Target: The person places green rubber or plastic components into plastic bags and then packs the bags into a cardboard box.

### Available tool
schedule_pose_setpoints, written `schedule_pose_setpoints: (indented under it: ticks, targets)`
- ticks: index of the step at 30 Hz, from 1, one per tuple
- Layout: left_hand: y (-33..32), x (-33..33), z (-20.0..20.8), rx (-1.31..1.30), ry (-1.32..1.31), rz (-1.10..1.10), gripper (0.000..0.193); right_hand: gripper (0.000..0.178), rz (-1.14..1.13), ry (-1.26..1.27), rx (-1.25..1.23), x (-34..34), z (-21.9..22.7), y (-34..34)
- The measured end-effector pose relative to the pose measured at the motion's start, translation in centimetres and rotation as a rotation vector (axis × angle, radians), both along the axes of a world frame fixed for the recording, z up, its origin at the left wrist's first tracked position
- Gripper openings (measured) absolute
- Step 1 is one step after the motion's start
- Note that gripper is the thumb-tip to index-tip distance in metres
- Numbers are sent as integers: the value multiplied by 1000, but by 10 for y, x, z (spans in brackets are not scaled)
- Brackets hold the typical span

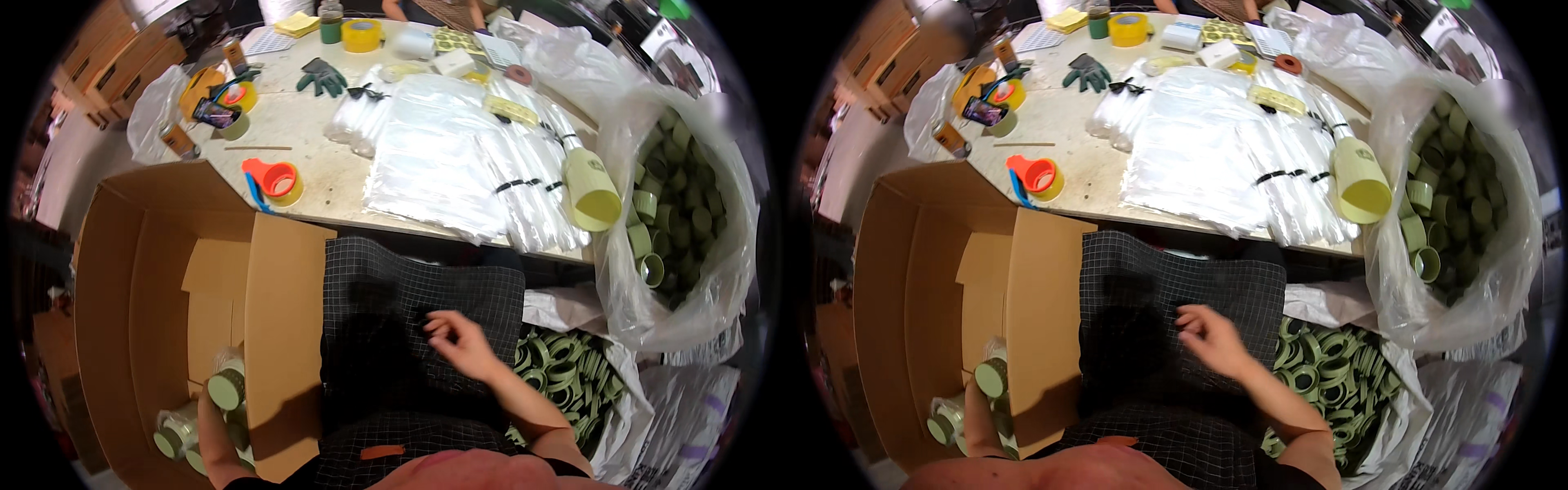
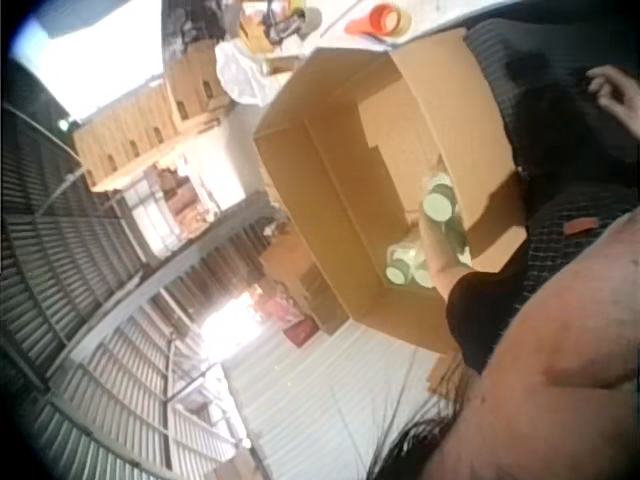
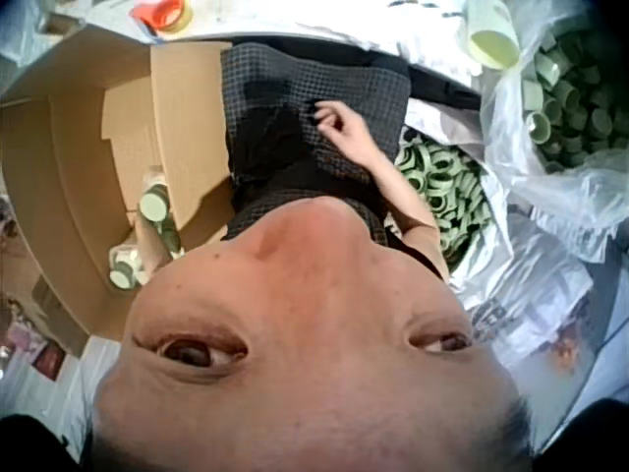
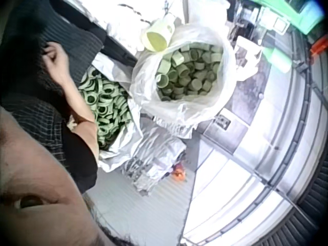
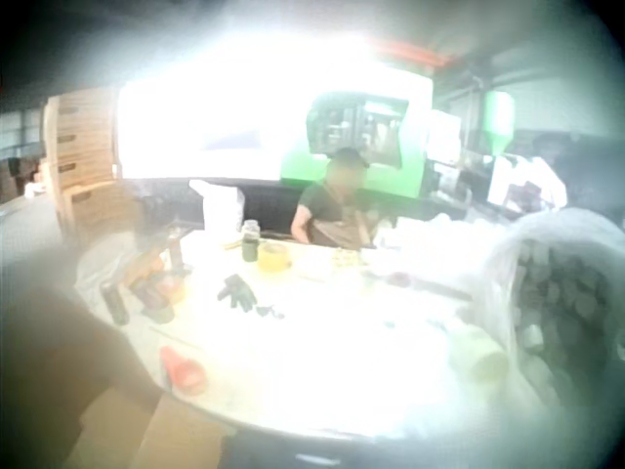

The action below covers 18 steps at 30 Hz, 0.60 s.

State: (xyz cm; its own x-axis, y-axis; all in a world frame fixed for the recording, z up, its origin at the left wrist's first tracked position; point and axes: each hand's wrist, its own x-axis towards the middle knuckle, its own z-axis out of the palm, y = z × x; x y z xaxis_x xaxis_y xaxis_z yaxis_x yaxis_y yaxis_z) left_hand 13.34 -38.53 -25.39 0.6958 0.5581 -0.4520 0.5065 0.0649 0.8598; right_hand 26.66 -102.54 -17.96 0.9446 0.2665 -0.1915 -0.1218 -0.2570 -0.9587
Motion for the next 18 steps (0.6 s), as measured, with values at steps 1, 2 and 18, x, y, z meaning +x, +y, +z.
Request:
schedule_pose_setpoints:
  ticks: [1, 2, 18]
  targets:
    - [9, -9, -17, -24, 59, 0, 44, 44, -101, -43, 7, 0, 3, -23]
    - [17, -17, -33, -48, 107, -5, 44, 36, -222, -85, -76, 3, 10, -45]
    - [-145, 167, 70, 843, -376, -392, 33, 32, -1250, -541, 298, 215, 31, -237]
